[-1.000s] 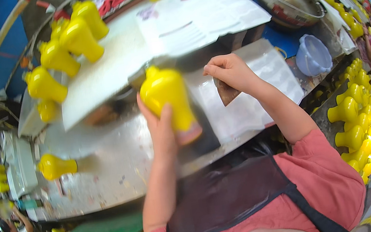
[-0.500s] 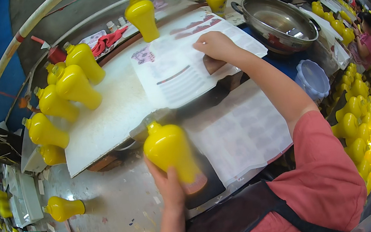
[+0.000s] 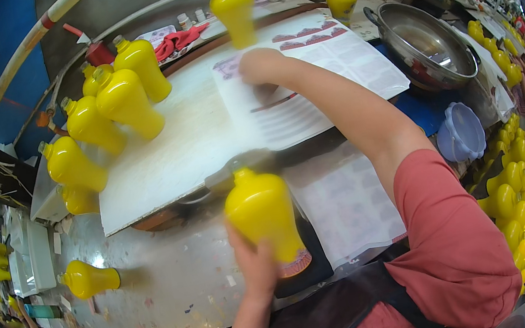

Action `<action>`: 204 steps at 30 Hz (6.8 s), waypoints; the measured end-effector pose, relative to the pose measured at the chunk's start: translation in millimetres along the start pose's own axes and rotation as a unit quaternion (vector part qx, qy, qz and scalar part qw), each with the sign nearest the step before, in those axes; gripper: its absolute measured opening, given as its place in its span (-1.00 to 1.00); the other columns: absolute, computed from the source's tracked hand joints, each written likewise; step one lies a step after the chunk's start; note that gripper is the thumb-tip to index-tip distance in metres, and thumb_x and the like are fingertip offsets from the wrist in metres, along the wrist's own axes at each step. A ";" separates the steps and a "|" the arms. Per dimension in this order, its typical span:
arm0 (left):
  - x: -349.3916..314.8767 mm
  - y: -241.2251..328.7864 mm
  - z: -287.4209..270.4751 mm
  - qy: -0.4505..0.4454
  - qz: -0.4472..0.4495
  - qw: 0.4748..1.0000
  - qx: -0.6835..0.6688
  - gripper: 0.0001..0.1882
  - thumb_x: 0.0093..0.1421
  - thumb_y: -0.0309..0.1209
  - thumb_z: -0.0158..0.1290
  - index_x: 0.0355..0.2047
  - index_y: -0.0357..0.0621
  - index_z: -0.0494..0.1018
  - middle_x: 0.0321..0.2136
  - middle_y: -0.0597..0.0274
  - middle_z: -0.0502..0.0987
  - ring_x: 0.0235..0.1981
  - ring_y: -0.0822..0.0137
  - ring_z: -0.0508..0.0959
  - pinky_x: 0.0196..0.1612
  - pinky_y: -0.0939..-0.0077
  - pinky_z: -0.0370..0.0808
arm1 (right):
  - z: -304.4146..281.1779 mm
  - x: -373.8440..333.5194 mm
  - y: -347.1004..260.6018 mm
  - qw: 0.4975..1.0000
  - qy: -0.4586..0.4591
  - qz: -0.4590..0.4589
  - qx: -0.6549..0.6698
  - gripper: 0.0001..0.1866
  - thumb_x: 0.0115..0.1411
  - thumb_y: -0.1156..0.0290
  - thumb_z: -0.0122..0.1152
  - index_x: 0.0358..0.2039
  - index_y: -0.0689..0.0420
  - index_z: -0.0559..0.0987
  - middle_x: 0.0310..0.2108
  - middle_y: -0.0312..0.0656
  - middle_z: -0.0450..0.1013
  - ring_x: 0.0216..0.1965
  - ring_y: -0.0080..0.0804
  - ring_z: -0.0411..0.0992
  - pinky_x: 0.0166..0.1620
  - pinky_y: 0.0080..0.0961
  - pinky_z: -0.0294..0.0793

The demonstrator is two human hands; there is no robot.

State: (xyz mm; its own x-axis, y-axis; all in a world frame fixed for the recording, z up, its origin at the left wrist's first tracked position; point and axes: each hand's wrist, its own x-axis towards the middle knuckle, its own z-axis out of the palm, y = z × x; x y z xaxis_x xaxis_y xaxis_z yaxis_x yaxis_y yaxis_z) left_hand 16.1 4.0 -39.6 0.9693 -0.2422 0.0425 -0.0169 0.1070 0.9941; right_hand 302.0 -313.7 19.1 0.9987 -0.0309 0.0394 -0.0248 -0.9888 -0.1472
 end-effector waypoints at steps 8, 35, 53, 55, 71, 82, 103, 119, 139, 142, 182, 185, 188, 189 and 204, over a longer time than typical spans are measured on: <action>1.0 -0.4 -2.1 -0.012 0.015 1.000 0.000 -0.10 0.16 -0.40 0.03 0.48 -0.30 -0.06 0.33 -0.08 0.26 0.35 0.08 0.28 0.41 0.23 0.17 | 6.5 13.6 19.1 0.990 -0.102 0.018 -0.091 -0.51 0.24 0.36 0.00 0.18 -0.17 0.57 0.06 -0.15 0.58 -0.01 -0.10 0.56 0.04 -0.22 0.54; 0.3 0.7 -2.4 -0.016 0.024 0.999 -0.037 -0.07 0.22 -0.24 0.16 0.47 -0.31 -0.03 0.35 -0.12 0.25 0.38 0.06 0.27 0.41 0.20 0.18 | -23.6 -6.8 -12.9 0.989 0.140 0.036 -0.006 -0.85 -0.04 0.34 0.38 -0.40 -0.01 0.78 -0.45 -0.08 0.63 -0.33 -0.10 0.61 -0.22 -0.21 0.58; 65.7 125.8 -11.9 -0.188 0.270 0.926 0.186 -0.37 0.18 -0.24 0.19 0.25 -0.16 0.41 0.24 -0.05 0.40 0.30 0.01 0.33 0.37 0.19 0.21 | -223.0 -263.4 -146.1 0.939 -0.095 -0.329 0.038 -0.89 0.06 0.46 0.36 -0.37 0.15 0.73 -0.45 -0.13 0.62 -0.37 -0.14 0.59 -0.24 -0.32 0.55; 69.2 147.4 -14.3 -0.312 0.142 0.934 0.101 -0.44 0.17 -0.23 0.26 0.15 -0.18 0.49 0.12 0.09 0.51 0.17 0.20 0.45 0.29 0.32 0.32 | -221.5 -278.4 -151.4 0.932 -0.107 -0.342 0.053 -0.90 0.06 0.46 0.37 -0.37 0.14 0.73 -0.47 -0.13 0.60 -0.38 -0.13 0.59 -0.26 -0.32 0.54; -3.8 150.1 -23.7 -0.251 -0.035 0.964 -0.079 -0.83 0.16 -0.50 0.32 -0.27 -0.14 0.56 -0.37 0.43 0.59 -0.34 0.63 0.52 -0.28 0.71 0.45 | -123.1 -322.0 -121.7 0.878 -0.115 -0.105 0.452 -0.44 0.49 -0.05 -0.06 -0.03 0.21 0.66 -0.53 -0.31 0.54 -0.62 -0.67 0.36 -0.54 -0.69 0.35; -39.0 98.7 -19.2 -0.102 0.125 0.958 0.236 -0.85 0.13 -0.48 0.34 -0.34 -0.24 0.60 -0.43 0.36 0.60 -0.36 0.56 0.54 -0.22 0.60 0.51 | -95.2 -340.6 -134.2 0.907 0.086 -0.267 0.313 -0.90 0.17 0.47 0.40 -0.33 0.21 0.69 -0.47 -0.24 0.60 -0.55 -0.56 0.50 -0.43 -0.59 0.45; -3.6 29.6 -26.0 0.034 0.071 0.973 0.215 -0.18 0.10 -0.11 0.28 0.27 -0.25 0.25 0.03 -0.06 0.49 0.16 -0.06 0.39 0.28 0.07 0.21 | -64.8 -257.6 -132.4 0.952 0.090 -0.086 0.281 -0.65 0.25 0.14 0.26 -0.18 0.19 0.65 -0.28 -0.06 0.59 -0.36 -0.26 0.58 -0.24 -0.37 0.56; 6.4 -8.0 -20.7 -0.059 0.085 0.992 0.071 -0.02 0.31 -0.08 0.09 0.48 -0.27 -0.21 0.35 -0.15 0.12 0.33 0.01 0.26 0.38 0.14 0.22 | -30.0 -281.9 -134.5 0.938 0.197 -0.190 0.213 -0.74 0.24 0.19 0.29 -0.10 -0.07 0.71 -0.35 -0.10 0.54 -0.38 -0.07 0.55 -0.27 -0.22 0.55; -4.3 -8.0 -30.5 -0.132 0.017 0.989 -0.062 -0.12 0.44 -0.03 0.00 0.54 0.01 -0.24 0.39 0.00 0.17 0.40 0.14 0.22 0.43 0.22 0.14 | 18.8 -324.0 -112.9 0.863 0.000 -0.003 0.506 0.08 0.05 0.18 0.48 0.51 0.05 0.08 0.32 0.14 0.29 -0.22 -0.25 0.55 -0.06 -0.35 0.55; -0.8 -3.5 -35.1 -0.131 0.008 0.984 -0.123 -0.19 0.47 -0.09 -0.06 0.54 0.02 -0.23 0.41 -0.01 0.16 0.41 0.14 0.21 0.44 0.21 0.12 | 15.1 -326.9 -112.6 0.843 -0.013 0.009 0.537 0.06 0.08 0.22 0.46 0.51 0.06 0.08 0.35 0.14 0.26 -0.18 -0.25 0.56 -0.03 -0.34 0.55; 15.9 36.3 -5.2 -0.045 0.250 0.860 0.443 -0.06 0.22 -0.01 0.17 0.49 -0.06 0.01 0.43 -0.23 -0.01 0.42 -0.20 0.10 0.43 0.01 0.04 | 19.1 -306.3 -120.1 0.853 0.066 -0.024 0.518 -0.23 0.28 0.02 0.26 0.39 0.11 0.30 0.27 0.12 0.37 0.27 0.03 0.35 0.29 -0.19 0.33; 18.1 34.6 -11.2 -0.059 0.248 0.874 0.414 -0.01 0.18 -0.05 0.20 0.49 -0.10 -0.03 0.44 -0.23 -0.03 0.42 -0.23 0.07 0.43 -0.01 0.07 | 13.8 -306.3 -119.7 0.783 -0.013 0.031 0.622 -0.27 0.29 0.02 0.25 0.36 0.12 0.34 0.24 0.10 0.39 0.23 -0.03 0.40 0.26 -0.22 0.36; 17.8 31.3 -11.8 -0.055 0.258 0.879 0.397 0.05 0.10 -0.17 0.28 0.48 -0.11 -0.06 0.44 -0.23 -0.08 0.42 -0.30 0.04 0.41 -0.07 0.13 | 9.0 -300.6 -121.2 0.851 0.034 0.005 0.524 -0.34 0.33 0.07 0.22 0.34 0.12 0.38 0.17 0.02 0.44 0.09 -0.18 0.45 0.13 -0.30 0.43; 16.3 30.1 -10.4 -0.052 0.256 0.873 0.411 0.06 0.10 -0.18 0.28 0.48 -0.12 -0.08 0.44 -0.23 -0.09 0.42 -0.29 0.03 0.42 -0.06 0.13 | 8.0 -296.6 -121.4 0.869 0.045 0.000 0.493 -0.37 0.34 0.11 0.20 0.33 0.11 0.39 0.12 -0.04 0.47 -0.02 -0.27 0.46 0.04 -0.36 0.45; 15.6 24.8 -12.5 -0.057 0.259 0.869 0.418 0.03 0.21 -0.15 0.19 0.51 -0.14 -0.18 0.47 -0.21 -0.11 0.47 -0.15 0.01 0.47 0.05 0.02 | 15.6 -286.9 -118.9 0.841 0.089 -0.054 0.531 -0.46 0.36 0.17 0.20 0.28 0.12 0.46 -0.02 -0.23 0.54 -0.09 -0.50 0.50 -0.04 -0.55 0.50</action>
State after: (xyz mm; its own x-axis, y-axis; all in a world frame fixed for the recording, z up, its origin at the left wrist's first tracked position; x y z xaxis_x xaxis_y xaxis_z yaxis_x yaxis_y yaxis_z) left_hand 33.9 14.9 -15.5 0.7492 -0.4697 0.4671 -0.6616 -0.4968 0.5617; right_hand 19.1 -184.9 9.9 0.9681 -0.0644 0.2423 0.2124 -0.3029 -0.9290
